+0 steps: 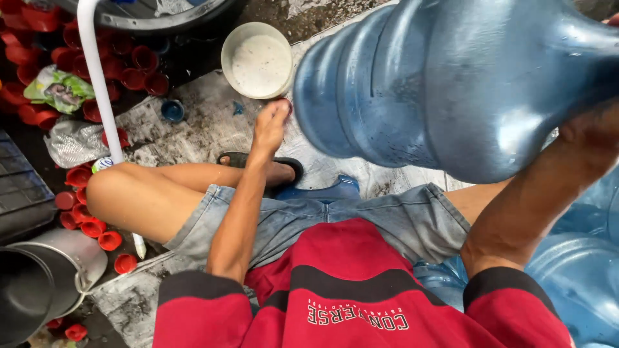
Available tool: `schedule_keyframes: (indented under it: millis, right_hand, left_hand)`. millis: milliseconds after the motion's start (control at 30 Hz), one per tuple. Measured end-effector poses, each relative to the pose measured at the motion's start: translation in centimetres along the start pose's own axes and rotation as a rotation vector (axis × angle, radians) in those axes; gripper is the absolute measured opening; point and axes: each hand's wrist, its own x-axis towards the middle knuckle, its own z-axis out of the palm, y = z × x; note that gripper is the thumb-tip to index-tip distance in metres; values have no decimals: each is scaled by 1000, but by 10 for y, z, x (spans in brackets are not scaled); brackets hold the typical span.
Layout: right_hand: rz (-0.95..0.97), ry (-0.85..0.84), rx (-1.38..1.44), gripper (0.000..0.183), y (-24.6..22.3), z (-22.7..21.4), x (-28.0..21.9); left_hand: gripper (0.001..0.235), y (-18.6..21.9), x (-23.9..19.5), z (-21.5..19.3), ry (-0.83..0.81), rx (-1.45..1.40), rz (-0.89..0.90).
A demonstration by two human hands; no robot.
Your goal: Washing and scrubbing the exterior of large plastic water jugs with soapy water
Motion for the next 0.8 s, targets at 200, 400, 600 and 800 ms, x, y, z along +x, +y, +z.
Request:
schedule_keyframes:
  millis: [200, 400, 600, 800]
  right_hand:
    - [205, -67, -122, 29, 133, -28, 1]
    - [-82, 106, -180, 30, 47, 126, 59]
    - [-26, 128, -433, 39, 97, 138, 64]
    - [-155, 18, -277, 31, 78, 163, 76]
  left_hand:
    - [38, -82, 194, -30, 106, 777, 551]
    - [84, -76, 246, -10, -259, 1204, -322]
    - [51, -110, 274, -24, -309, 1426, -357]
    - [53, -153, 336, -20, -305, 1401, -234]
